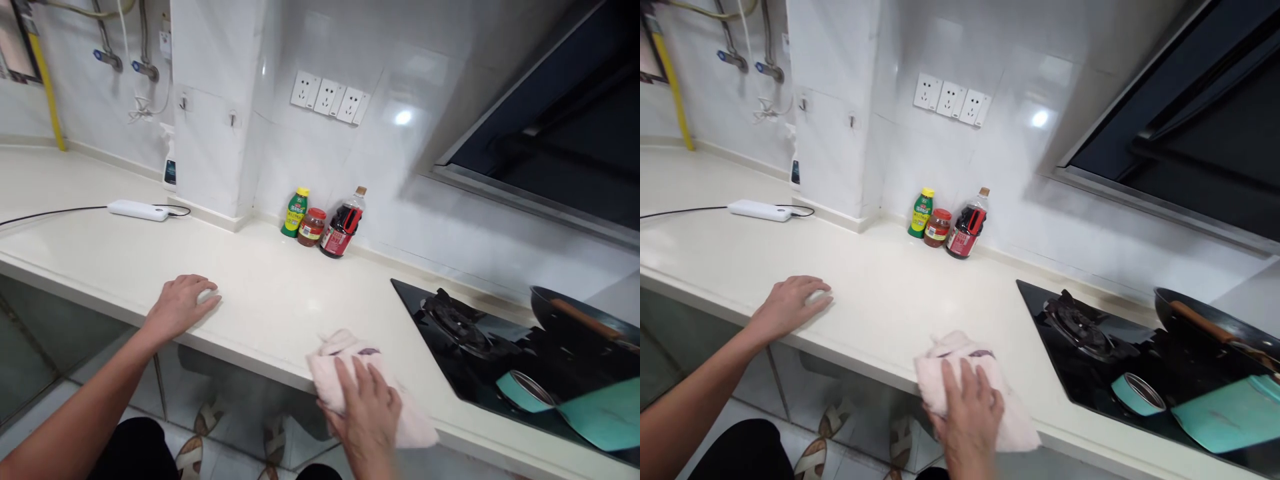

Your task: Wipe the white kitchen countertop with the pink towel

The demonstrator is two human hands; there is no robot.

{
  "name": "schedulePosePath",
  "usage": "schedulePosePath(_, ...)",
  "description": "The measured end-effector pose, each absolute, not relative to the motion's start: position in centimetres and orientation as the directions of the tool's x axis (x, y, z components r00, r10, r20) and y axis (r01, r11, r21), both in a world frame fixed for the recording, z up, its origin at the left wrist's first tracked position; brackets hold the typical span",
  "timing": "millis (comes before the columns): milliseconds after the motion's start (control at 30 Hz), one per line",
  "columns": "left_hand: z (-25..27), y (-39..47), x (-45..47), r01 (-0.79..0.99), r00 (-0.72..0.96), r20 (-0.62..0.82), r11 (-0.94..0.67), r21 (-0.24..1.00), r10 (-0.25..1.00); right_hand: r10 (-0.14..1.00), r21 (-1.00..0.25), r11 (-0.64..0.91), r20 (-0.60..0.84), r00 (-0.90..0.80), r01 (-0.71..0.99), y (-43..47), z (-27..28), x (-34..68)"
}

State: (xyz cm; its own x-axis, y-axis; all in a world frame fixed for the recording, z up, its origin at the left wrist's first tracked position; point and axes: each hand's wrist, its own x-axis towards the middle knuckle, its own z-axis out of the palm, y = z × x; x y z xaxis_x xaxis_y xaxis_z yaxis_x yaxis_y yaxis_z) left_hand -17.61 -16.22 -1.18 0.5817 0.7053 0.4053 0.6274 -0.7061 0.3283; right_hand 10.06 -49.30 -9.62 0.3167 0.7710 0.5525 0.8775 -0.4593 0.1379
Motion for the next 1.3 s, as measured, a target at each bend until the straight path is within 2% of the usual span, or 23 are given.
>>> schedulePosePath(133, -1.3, -16.5, -17.7, 0.602, 0.572, 0.441, -0.719, 0.346, 0.691, 0.831, 0.074, -0.270, 0.521, 0.194, 0.960, -40.7, -7.9, 3.5)
schedulePosePath(300, -1.3, -16.4, -17.8, 0.596, 0.558, 0.457, -0.718, 0.361, 0.693, 0.924, 0.046, -0.119, 0.370, 0.093, 0.992, -36.1, -3.3, -0.9)
schedulePosePath(467, -1.2, -16.4, -18.2, 0.583, 0.562, 0.441, -0.713, 0.390, 0.700, 0.946, -0.187, 0.016, 0.320, 0.045, 0.982, -38.7, -0.2, 1.9)
schedulePosePath(567, -1.4, -16.2, -18.4, 0.565, 0.566, 0.447, -0.720, 0.401, 0.693, 0.954, -0.210, -0.129, 0.241, 0.179, 0.969, -42.2, -1.1, 7.1)
schedulePosePath(633, -1.6, -16.1, -18.5, 0.557, 0.565, 0.458, -0.727, 0.402, 0.686, 0.910, -0.177, -0.319, 0.217, 0.353, 0.931, -45.4, -2.9, 12.1)
schedulePosePath(700, -1.8, -16.1, -18.4, 0.557, 0.564, 0.464, -0.729, 0.397, 0.683, 0.850, -0.094, -0.479, 0.200, 0.488, 0.873, -49.1, -5.0, 17.6)
schedulePosePath(833, -1.6, -16.6, -18.2, 0.574, 0.569, 0.469, -0.735, 0.360, 0.675, 0.799, 0.102, -0.584, 0.246, 0.548, 0.805, -54.5, -6.8, 26.9)
schedulePosePath(933, -1.2, -17.0, -18.2, 0.579, 0.579, 0.461, -0.737, 0.348, 0.673, 0.715, 0.075, -0.690, 0.220, 0.663, 0.720, -53.4, -5.1, 29.7)
schedulePosePath(1167, -1.0, -16.5, -17.9, 0.592, 0.553, 0.437, -0.704, 0.393, 0.709, 0.656, -0.073, -0.743, 0.121, 0.745, 0.665, -39.3, -1.1, 28.0)
schedulePosePath(1233, -1.1, -16.3, -17.8, 0.594, 0.551, 0.428, -0.697, 0.402, 0.717, 0.700, -0.108, -0.699, 0.103, 0.707, 0.707, -36.0, -1.0, 25.7)
schedulePosePath(1300, -1.2, -16.2, -17.9, 0.595, 0.551, 0.433, -0.700, 0.395, 0.713, 0.804, -0.138, -0.575, 0.090, 0.588, 0.806, -33.8, -1.0, 22.4)
